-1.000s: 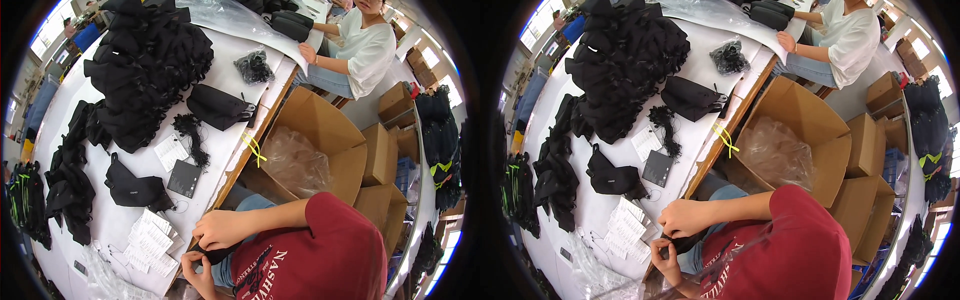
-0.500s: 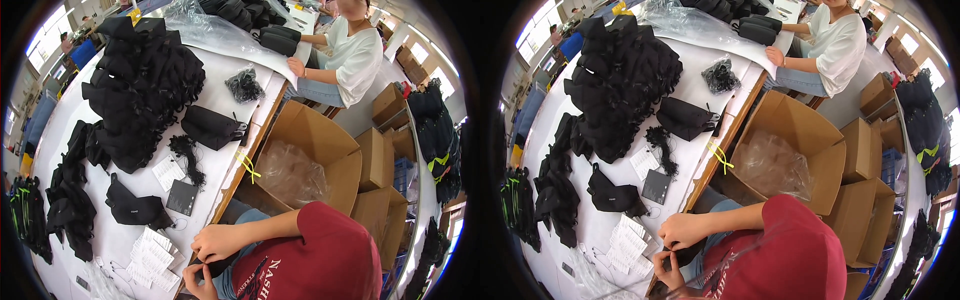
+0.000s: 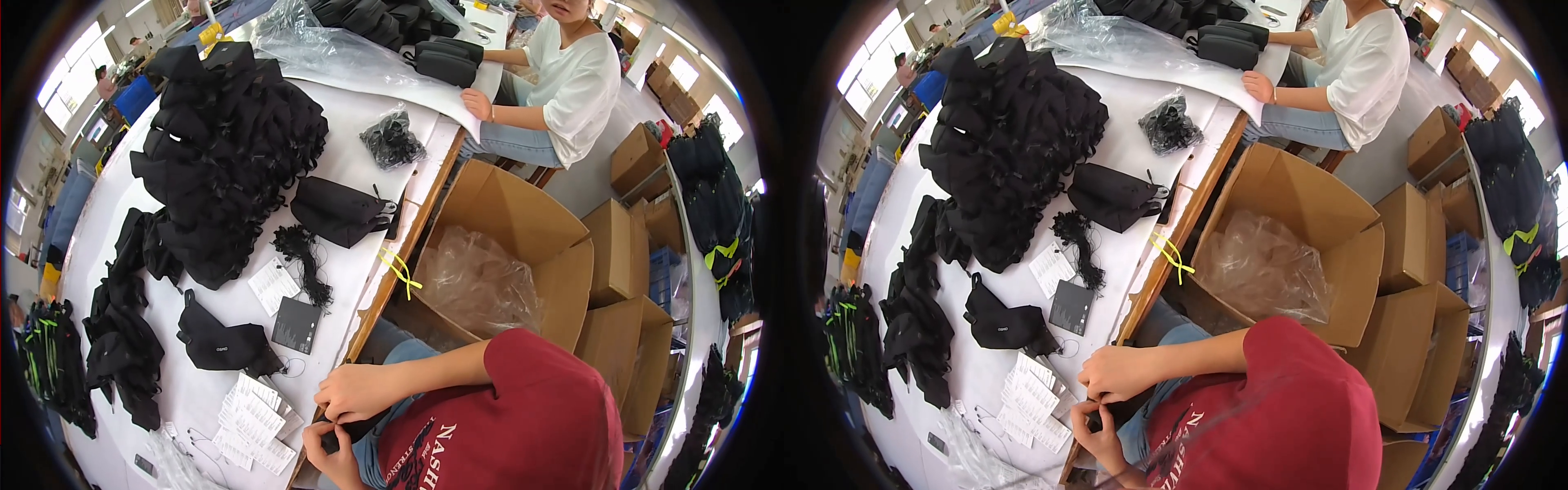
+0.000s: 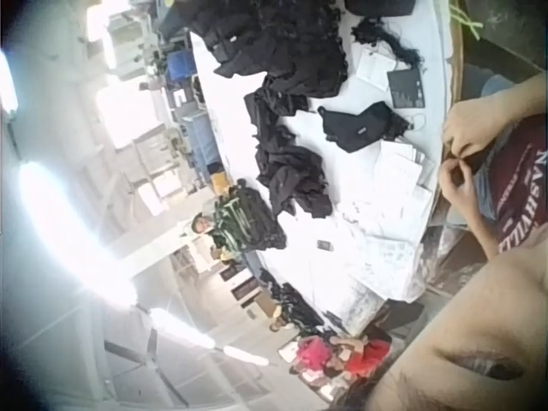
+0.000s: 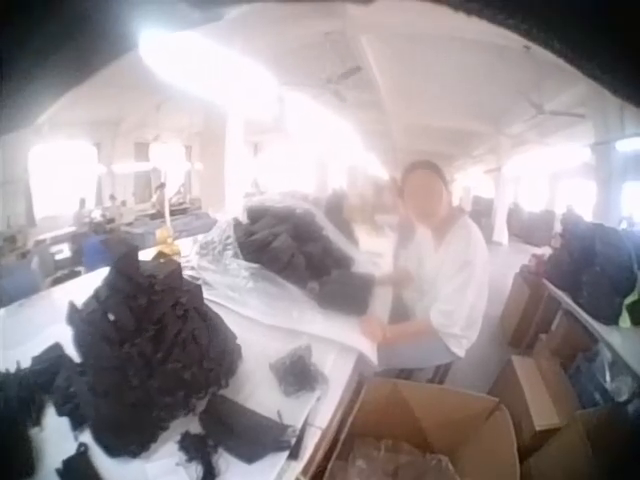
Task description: Placing instruction manuals and tags into small black pouches.
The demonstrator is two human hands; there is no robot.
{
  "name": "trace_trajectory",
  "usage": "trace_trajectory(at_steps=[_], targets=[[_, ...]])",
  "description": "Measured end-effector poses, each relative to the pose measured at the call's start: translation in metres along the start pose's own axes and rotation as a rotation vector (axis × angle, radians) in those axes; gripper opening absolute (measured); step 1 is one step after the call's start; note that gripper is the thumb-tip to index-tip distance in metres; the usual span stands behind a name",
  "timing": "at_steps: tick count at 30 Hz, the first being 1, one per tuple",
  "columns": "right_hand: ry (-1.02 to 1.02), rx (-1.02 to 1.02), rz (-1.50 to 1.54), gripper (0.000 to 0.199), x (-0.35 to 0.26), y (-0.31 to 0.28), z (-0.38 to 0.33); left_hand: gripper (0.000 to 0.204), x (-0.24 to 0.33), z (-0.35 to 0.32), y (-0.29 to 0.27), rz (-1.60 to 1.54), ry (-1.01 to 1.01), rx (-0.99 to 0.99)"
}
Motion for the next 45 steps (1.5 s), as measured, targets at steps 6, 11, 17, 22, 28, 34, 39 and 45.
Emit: trace_trajectory(at_steps=[6, 11, 17, 22, 28, 34, 39, 45], targets=[[-0.004, -0.006, -0.007, 0.016, -0.002, 0.007, 0.0, 0.011, -0.006, -0.007, -0.006, 0.016, -0.015, 0.013], [-0.057, 0.048, 0.035, 0.016, -0.008, 0.012, 0.003, 0.012, 0.004, -0.007, -0.012, 0.037, 0.032, 0.065], [-0.06, 0.025, 0.015, 0.014, -0.011, 0.005, 0.008, 0.01, -0.023, -0.019, -0.033, 0.135, -0.014, 0.173], [0.014, 0.029, 0.163, 0.008, -0.002, -0.008, 0.009, 0.007, -0.034, -0.022, -0.038, -0.113, -0.194, 0.213], [-0.007, -0.008, 0.136, 0.011, -0.006, -0.002, 0.012, 0.008, 0.014, -0.003, -0.021, 0.079, 0.109, 0.082], [-0.011, -0.008, 0.168, 0.012, -0.005, -0.006, 0.012, 0.007, 0.014, 0.001, -0.021, 0.112, 0.1, 0.122], [-0.019, -0.01, 0.181, 0.01, -0.003, -0.006, 0.009, 0.007, 0.016, 0.001, -0.02, 0.102, 0.067, 0.114], [0.05, -0.058, 0.207, 0.009, 0.001, -0.011, 0.01, 0.007, 0.011, -0.004, -0.023, 0.149, 0.116, 0.168]])
Point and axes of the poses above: each hand's wrist, its own z-axis towards the middle knuckle, its own y-axis out of the palm, x = y × z, the point moved 5 cm from there along z, towards the middle knuckle, and after that the axes turned 14 degrees about y, right-handed, at the moved point
